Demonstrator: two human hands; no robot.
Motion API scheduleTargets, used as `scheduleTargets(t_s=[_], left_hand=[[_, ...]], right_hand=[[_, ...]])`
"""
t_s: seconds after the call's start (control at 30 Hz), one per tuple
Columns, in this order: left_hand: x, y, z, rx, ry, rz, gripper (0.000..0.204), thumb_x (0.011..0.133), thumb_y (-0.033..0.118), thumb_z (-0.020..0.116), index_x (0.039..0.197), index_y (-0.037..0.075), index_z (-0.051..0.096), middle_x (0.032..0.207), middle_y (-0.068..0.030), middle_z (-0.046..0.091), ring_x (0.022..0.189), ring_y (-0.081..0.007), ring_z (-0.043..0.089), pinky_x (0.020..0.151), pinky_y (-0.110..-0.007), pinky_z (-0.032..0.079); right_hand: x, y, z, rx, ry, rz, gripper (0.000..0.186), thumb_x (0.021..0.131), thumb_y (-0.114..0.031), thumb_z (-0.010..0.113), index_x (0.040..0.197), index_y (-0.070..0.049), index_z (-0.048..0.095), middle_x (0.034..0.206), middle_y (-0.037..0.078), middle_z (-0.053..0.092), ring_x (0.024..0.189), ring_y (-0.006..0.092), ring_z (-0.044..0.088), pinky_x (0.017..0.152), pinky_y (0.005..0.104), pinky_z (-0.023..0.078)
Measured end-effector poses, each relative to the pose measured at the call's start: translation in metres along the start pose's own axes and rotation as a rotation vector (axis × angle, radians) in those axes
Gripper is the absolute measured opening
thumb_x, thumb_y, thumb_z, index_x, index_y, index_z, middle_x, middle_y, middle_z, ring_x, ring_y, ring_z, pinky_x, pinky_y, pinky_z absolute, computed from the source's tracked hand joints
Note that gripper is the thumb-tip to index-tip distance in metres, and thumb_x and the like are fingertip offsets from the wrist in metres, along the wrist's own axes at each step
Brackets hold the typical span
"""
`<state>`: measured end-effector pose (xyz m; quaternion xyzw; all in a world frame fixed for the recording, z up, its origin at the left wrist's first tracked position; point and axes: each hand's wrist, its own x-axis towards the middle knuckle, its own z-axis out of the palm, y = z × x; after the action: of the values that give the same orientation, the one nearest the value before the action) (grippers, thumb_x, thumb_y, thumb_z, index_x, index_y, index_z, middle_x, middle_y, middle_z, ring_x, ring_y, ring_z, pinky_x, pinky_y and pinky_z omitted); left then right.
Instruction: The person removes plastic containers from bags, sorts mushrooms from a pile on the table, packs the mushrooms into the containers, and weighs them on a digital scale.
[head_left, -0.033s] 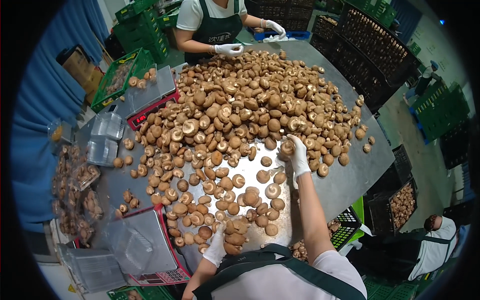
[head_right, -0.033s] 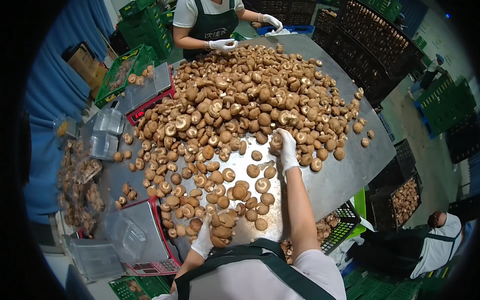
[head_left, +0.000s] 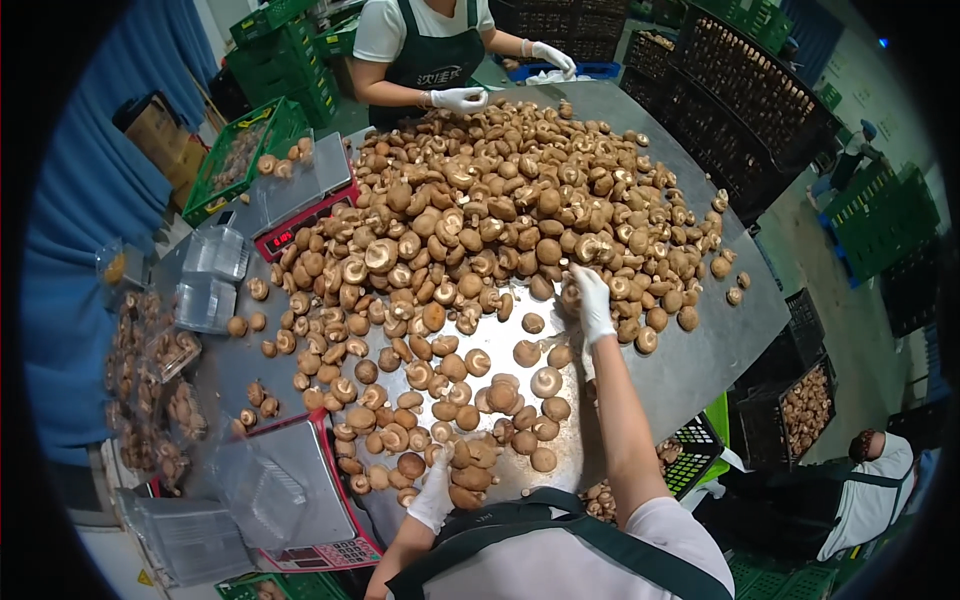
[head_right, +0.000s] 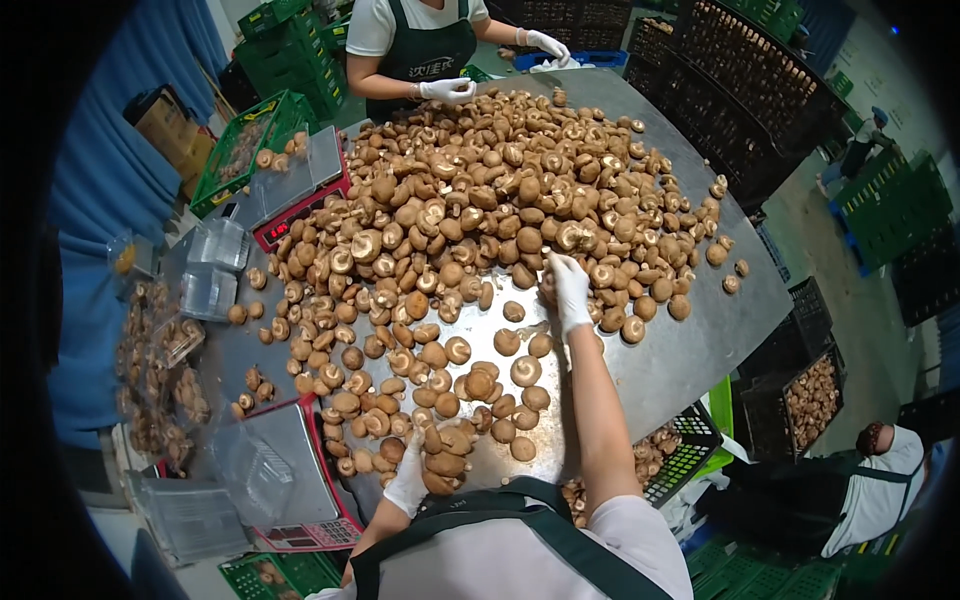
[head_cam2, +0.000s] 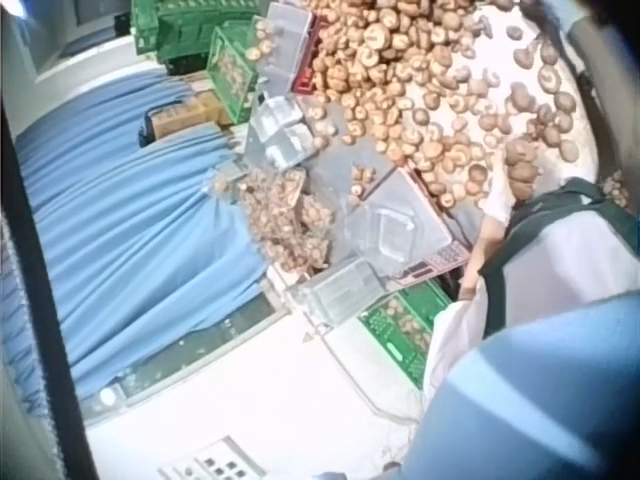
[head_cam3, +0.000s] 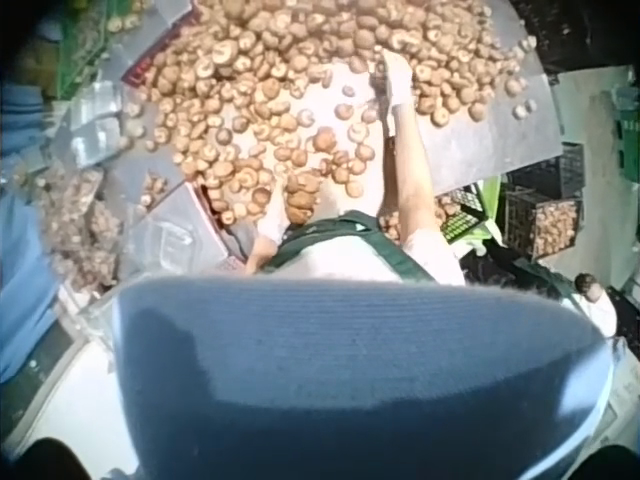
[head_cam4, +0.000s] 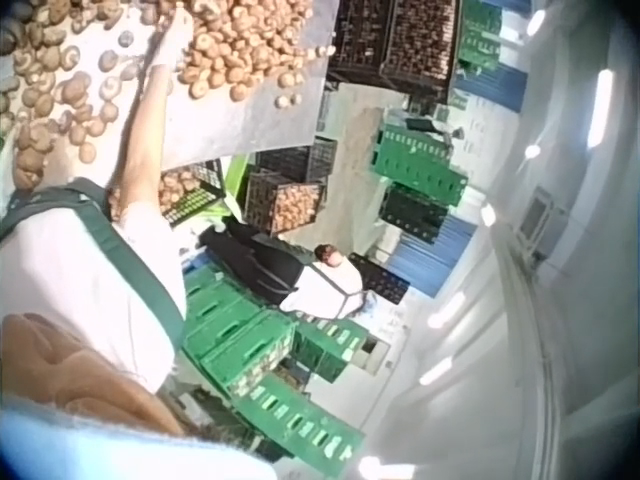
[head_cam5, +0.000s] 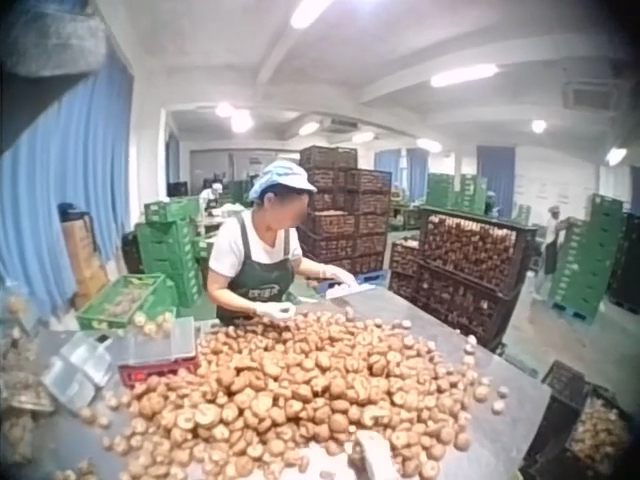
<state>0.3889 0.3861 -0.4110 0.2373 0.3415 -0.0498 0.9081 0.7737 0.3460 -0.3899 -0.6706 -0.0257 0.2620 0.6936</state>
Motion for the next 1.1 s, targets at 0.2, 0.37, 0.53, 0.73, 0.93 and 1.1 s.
scheduleTargets(t_s=[0.2,0.37,0.53,0.73,0.93,1.1], left_hand=[[0.007,-0.006,-0.004,-0.033,-0.014,0.000,0.076,0.085,0.068,0.033,0.135,0.011,0.038,0.124,-0.0144,0.053,0.091,-0.0317,0.061,0.072,-0.040,0.053],[0.005,-0.002,0.005,-0.081,0.040,-0.029,0.064,0.089,0.059,0.040,0.129,0.009,0.042,0.115,-0.0127,0.056,0.092,-0.0279,0.062,0.068,-0.039,0.055],[0.011,0.001,-0.004,-0.161,0.021,-0.020,0.069,0.087,0.064,0.035,0.130,0.010,0.042,0.115,-0.0131,0.056,0.090,-0.0301,0.063,0.065,-0.040,0.054],[0.001,0.008,0.000,-0.204,-0.055,0.022,0.074,0.086,0.069,0.030,0.129,0.010,0.044,0.115,-0.0137,0.057,0.087,-0.0313,0.062,0.065,-0.041,0.053],[-0.013,0.026,0.031,-0.242,0.131,0.121,0.071,0.090,0.060,0.032,0.128,0.002,0.043,0.116,-0.0163,0.057,0.089,-0.0266,0.062,0.069,-0.035,0.055],[-0.023,0.018,0.013,-0.262,0.171,0.127,0.043,0.090,0.046,0.048,0.110,0.008,0.054,0.098,-0.0078,0.060,0.078,-0.0163,0.062,0.066,-0.027,0.054]], right_hand=[[0.028,0.016,0.056,-1.016,0.337,-0.368,0.057,0.074,-0.053,0.061,0.108,-0.008,0.062,0.093,0.021,0.065,0.090,0.0376,0.061,0.079,0.0445,0.048],[0.056,0.028,0.012,-0.395,0.110,-0.146,0.039,0.075,-0.036,0.069,0.091,-0.001,0.068,0.081,0.010,0.068,0.071,0.0221,0.064,0.067,0.0340,0.049],[0.034,0.045,-0.019,0.007,-0.027,0.045,0.029,0.079,-0.023,0.070,0.094,0.001,0.066,0.082,0.005,0.065,0.065,0.0115,0.059,0.055,0.0248,0.048],[-0.041,0.025,-0.016,0.461,-0.229,0.258,0.029,0.087,-0.021,0.061,0.106,0.000,0.058,0.095,0.009,0.063,0.075,0.0212,0.063,0.060,0.0325,0.055],[-0.118,0.068,-0.009,0.003,-0.849,0.321,0.031,0.084,-0.018,0.063,0.109,0.000,0.059,0.098,0.009,0.063,0.077,0.0160,0.061,0.066,0.0299,0.051],[-0.181,0.056,0.014,0.062,-0.879,0.449,0.024,0.083,-0.004,0.062,0.106,0.001,0.062,0.098,0.003,0.063,0.086,0.0084,0.057,0.076,0.0207,0.046]])
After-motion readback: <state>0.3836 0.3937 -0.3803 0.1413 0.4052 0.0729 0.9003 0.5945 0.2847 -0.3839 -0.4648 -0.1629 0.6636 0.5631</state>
